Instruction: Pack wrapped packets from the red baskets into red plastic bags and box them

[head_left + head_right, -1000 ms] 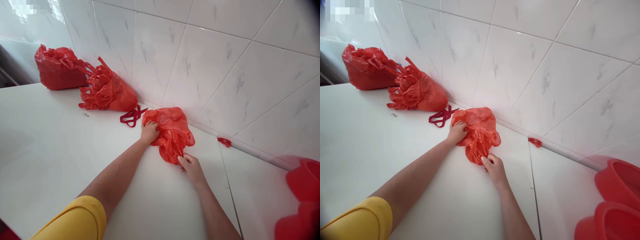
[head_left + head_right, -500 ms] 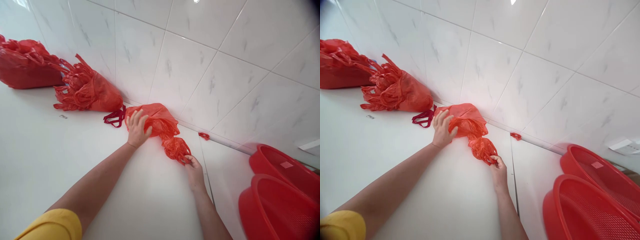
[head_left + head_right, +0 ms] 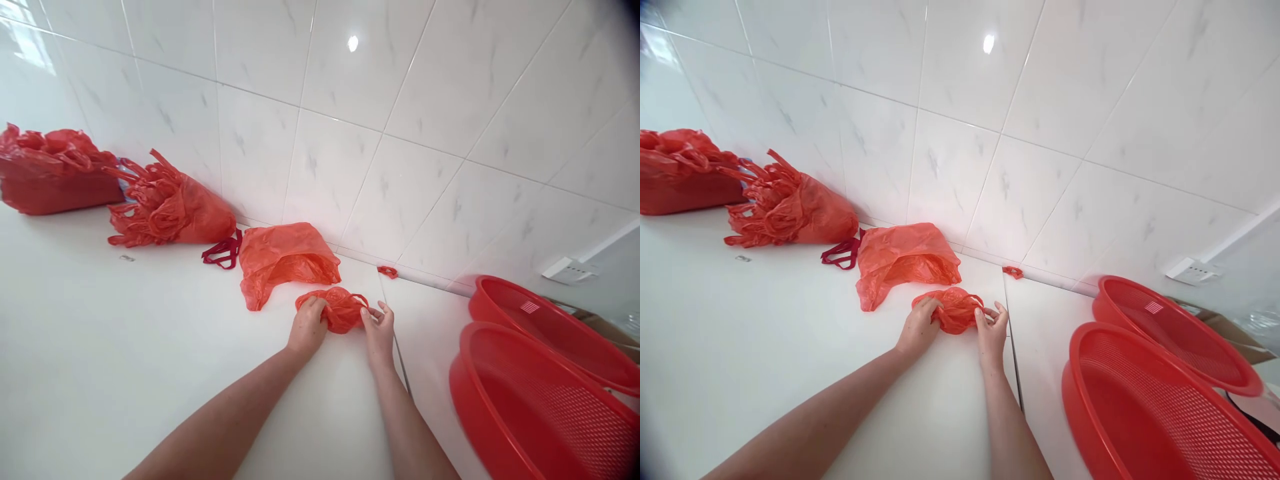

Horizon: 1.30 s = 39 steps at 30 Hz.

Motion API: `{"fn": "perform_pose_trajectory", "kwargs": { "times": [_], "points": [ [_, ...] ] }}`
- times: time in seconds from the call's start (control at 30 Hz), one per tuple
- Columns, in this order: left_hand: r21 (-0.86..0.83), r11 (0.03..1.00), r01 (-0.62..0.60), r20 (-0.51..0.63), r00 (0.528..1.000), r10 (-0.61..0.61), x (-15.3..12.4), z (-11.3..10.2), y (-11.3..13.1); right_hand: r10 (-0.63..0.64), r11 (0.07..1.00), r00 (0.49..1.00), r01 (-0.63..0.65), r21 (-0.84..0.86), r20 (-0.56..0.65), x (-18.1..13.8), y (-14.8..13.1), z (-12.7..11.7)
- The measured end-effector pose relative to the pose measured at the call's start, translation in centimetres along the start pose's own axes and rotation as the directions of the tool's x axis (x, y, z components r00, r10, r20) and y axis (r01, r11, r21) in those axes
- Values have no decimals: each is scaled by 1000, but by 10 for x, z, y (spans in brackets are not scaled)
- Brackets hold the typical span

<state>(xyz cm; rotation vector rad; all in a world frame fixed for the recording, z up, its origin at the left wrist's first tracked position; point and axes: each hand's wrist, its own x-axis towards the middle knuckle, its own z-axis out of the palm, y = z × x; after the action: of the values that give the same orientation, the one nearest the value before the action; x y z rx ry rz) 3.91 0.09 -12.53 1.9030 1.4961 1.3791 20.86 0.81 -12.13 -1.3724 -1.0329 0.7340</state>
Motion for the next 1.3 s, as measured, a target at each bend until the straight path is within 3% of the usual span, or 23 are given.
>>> {"fn": "perform_pose_trajectory", "kwargs": {
  "times": [0.1,0.2,0.3,0.37,0.43,0.57,0.63,0.7,0.87,1.03,1.13,1.3],
  "points": [
    [-212,972,103,-66,991,-119,-11,0,14,9,1000,996,-11,23,85,-20,-6,6],
    [-509,847,151,81,988,-128,-22,0,29,-19,999,975,10,42,223,-43,-17,15],
    [-680,683,267,178,964,-199,-27,-3,37,-63,997,947,43,71,314,-57,-29,19],
    [-740,586,331,167,934,-316,-26,-9,34,-128,992,956,120,49,265,-55,-32,15],
    [-796,509,328,98,899,-427,-20,-19,23,-174,982,978,180,-49,119,-46,-30,5],
    [-857,467,216,-135,782,-609,-6,-51,-10,-109,977,979,73,-203,-173,-21,-16,-22],
    [-870,450,201,-174,729,-662,-2,-63,-22,-78,974,976,32,-222,-202,-15,-10,-31],
    [-877,433,207,-168,712,-682,-2,-68,-26,-82,968,978,33,-248,-190,-13,-8,-34],
    [-885,389,256,-59,767,-639,-7,-61,-15,-117,934,982,59,-352,-146,-17,-14,-33],
    [-904,255,343,176,842,-510,-11,-57,-5,-123,865,972,5,-502,-201,-14,-15,-38],
    [-910,182,374,257,850,-461,-10,-67,0,-74,895,972,-34,-445,-223,-11,-14,-45],
    [-934,167,315,222,879,-421,-5,-101,0,-84,917,973,-9,-400,-215,-12,-14,-51]
  ]
}}
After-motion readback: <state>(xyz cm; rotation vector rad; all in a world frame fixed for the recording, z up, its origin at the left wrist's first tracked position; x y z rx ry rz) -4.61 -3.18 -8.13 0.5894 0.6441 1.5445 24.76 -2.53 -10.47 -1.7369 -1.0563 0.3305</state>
